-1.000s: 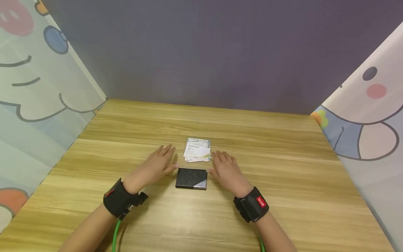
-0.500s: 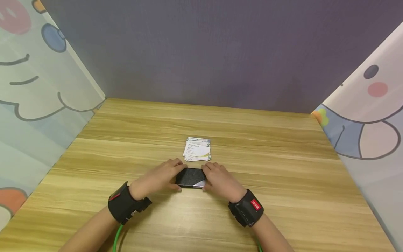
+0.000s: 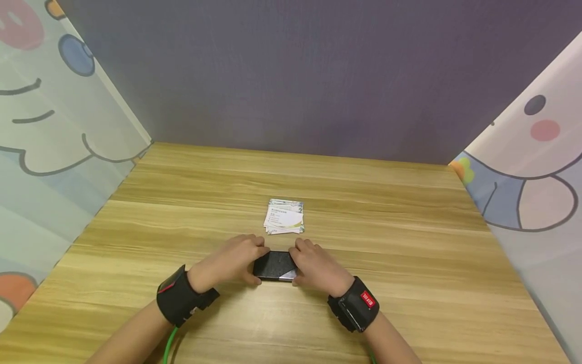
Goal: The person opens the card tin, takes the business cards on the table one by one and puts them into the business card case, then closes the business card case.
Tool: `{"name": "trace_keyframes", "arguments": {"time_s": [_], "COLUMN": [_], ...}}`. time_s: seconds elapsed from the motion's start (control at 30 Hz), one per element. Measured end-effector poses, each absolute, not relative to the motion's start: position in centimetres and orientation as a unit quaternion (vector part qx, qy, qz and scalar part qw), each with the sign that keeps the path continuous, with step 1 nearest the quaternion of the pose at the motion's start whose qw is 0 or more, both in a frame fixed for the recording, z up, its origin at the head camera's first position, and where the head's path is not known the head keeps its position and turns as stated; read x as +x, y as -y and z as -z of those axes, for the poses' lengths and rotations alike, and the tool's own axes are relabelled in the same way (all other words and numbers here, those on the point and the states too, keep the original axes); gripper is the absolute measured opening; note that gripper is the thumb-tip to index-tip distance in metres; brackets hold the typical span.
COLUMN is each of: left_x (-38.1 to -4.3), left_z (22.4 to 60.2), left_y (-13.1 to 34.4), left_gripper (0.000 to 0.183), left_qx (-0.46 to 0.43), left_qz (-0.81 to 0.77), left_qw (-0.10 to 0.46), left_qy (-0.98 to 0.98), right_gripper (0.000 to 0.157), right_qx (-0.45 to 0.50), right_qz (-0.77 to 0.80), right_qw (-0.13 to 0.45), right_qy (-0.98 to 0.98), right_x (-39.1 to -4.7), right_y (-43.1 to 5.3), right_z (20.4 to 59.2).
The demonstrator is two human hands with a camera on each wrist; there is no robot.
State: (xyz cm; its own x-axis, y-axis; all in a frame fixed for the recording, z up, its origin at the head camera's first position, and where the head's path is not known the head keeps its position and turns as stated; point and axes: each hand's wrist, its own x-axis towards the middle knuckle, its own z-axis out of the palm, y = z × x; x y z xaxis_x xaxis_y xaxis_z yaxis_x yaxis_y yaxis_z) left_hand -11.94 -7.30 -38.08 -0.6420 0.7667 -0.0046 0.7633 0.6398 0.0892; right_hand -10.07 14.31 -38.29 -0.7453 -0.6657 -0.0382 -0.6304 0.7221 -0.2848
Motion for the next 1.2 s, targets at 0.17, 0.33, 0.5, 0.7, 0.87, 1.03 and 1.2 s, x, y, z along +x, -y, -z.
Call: {"name": "trace_keyframes", "arguments": {"time_s": [0.17,0.33,0.5,0.7,0.87,1.03,1.2], "left_x": [-12.0,-12.0,-12.0,-11.9,-12.2,-12.7,-13.1], "left_z": [38.2,38.1,38.1,37.4,36.7,36.4,36.5], "left_y": [7.3,7.3,7.3,7.6,8.4,9.2,9.4], "left_gripper": [0.047,0.044,0.043,0.036,0.034,0.025,0.028], "left_qx": [0.429,0.435,0.437,0.436,0.436,0.462,0.448], "left_qz": [-0.037,-0.035,-0.027,-0.076,-0.137,-0.203,-0.251], "left_qw": [0.013,0.009,0.009,0.057,0.114,0.144,0.114], "left_qy": [-0.902,-0.900,-0.899,-0.895,-0.882,-0.851,-0.850], "right_gripper": [0.052,0.052,0.052,0.050,0.054,0.067,0.062], "right_qx": [-0.356,-0.354,-0.352,-0.349,-0.341,-0.342,-0.328], "right_qz": [0.122,0.121,0.121,0.125,0.134,0.162,0.214], "right_qw": [0.066,0.075,0.079,0.090,0.103,0.119,0.116], "right_qy": [-0.924,-0.924,-0.925,-0.924,-0.925,-0.918,-0.913], "right_x": [-10.1,-10.0,-10.1,-9.9,-9.9,-9.9,-10.0], "right_y": [-14.3,-14.2,-14.1,-14.2,-14.3,-14.7,-15.2], "right_z": [38.4,38.3,38.2,38.0,37.8,37.6,37.3]}}
